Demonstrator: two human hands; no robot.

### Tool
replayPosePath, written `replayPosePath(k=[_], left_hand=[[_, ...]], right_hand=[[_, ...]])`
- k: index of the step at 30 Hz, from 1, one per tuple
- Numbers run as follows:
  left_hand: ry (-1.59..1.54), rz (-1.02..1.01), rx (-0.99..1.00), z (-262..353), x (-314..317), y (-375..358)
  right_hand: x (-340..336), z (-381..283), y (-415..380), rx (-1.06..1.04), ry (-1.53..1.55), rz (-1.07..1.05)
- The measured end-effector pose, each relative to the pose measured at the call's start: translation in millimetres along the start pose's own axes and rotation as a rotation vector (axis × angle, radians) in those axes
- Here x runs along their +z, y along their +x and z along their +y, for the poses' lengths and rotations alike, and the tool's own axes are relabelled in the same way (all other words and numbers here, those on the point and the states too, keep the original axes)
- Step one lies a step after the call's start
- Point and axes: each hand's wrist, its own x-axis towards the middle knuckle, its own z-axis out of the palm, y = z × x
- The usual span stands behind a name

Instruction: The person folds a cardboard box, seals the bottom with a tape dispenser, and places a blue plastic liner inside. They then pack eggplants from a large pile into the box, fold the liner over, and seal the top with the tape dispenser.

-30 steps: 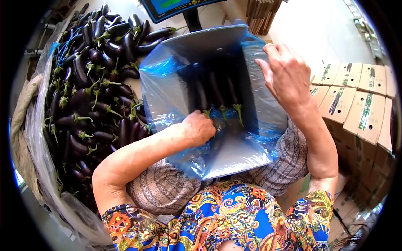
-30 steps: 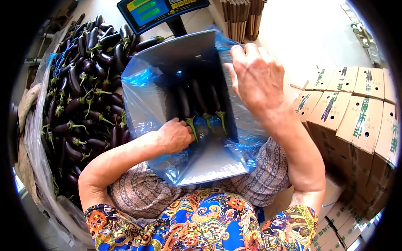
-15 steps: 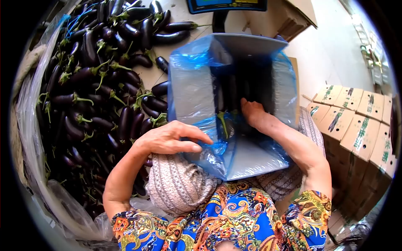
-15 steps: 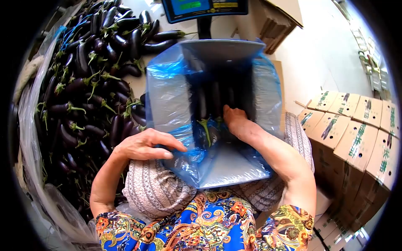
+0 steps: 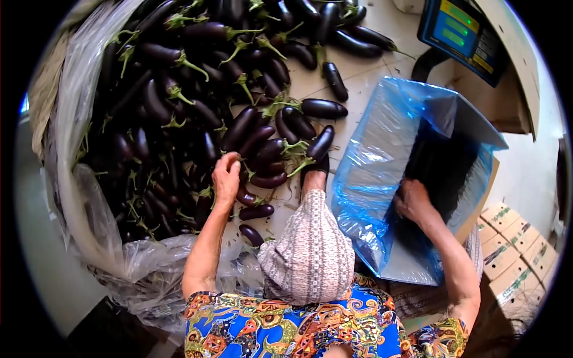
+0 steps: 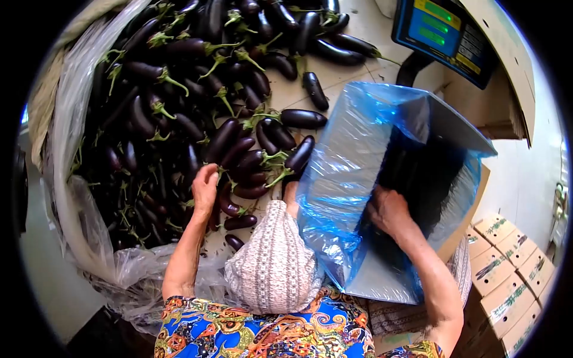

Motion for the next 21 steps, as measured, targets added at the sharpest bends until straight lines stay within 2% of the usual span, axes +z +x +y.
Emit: replayPosePath(k=[1, 3, 4, 5, 6, 8, 9, 10, 11, 12, 14, 15, 18, 19, 20, 21], left_hand=[[0.044, 0.079, 0.037, -2, -2, 8], [0.221, 0.180, 0.176, -16, 1, 28], [0.339, 0.166, 0.186, -15, 6, 36], [0.458, 0.153, 0.194, -14, 11, 42], [0.581, 0.131, 0.199, -13, 15, 43], [0.785, 0.046, 0.197, -5, 20, 50], [0.832, 0.040, 0.200, -4, 22, 56], [0.878, 0.036, 0.202, -3, 22, 62], [0.912, 0.058, 0.241, -1, 23, 67], [0.895, 0.052, 0.263, -5, 23, 72], [0.865, 0.048, 0.305, -14, 25, 81], [0.843, -0.017, 0.258, -13, 23, 81], [0.781, 0.011, 0.269, -13, 16, 77], [0.605, -0.009, 0.191, -14, 12, 75], [0.383, -0.142, -0.037, -17, 3, 79], [-0.106, -0.281, -0.188, -25, -8, 78]], right_hand=[[46, 23, 17, -0.133, 0.017, 0.095], [99, 43, 33, -0.112, 0.146, 0.196], [107, 35, 35, 0.040, 0.260, 0.204], [106, 34, 35, 0.049, 0.268, 0.151], [105, 32, 35, 0.058, 0.276, 0.097], [61, 32, 24, -0.196, 0.081, -0.117], [27, 17, 13, -0.116, 0.044, -0.215], [10, 14, 5, -0.021, -0.103, -0.225], [-6, 10, -4, -0.072, -0.008, -0.110], [-20, 6, -14, -0.124, 0.089, 0.005], [-49, -3, -31, -0.153, 0.170, 0.080], [-56, -2, -37, -0.187, 0.155, 0.132], [-74, -9, -61, -0.135, 0.289, 0.161], [-76, -9, -69, -0.105, 0.365, 0.144], [-78, -8, -76, -0.076, 0.442, 0.125], [-79, -7, -81, -0.048, 0.522, 0.107]])
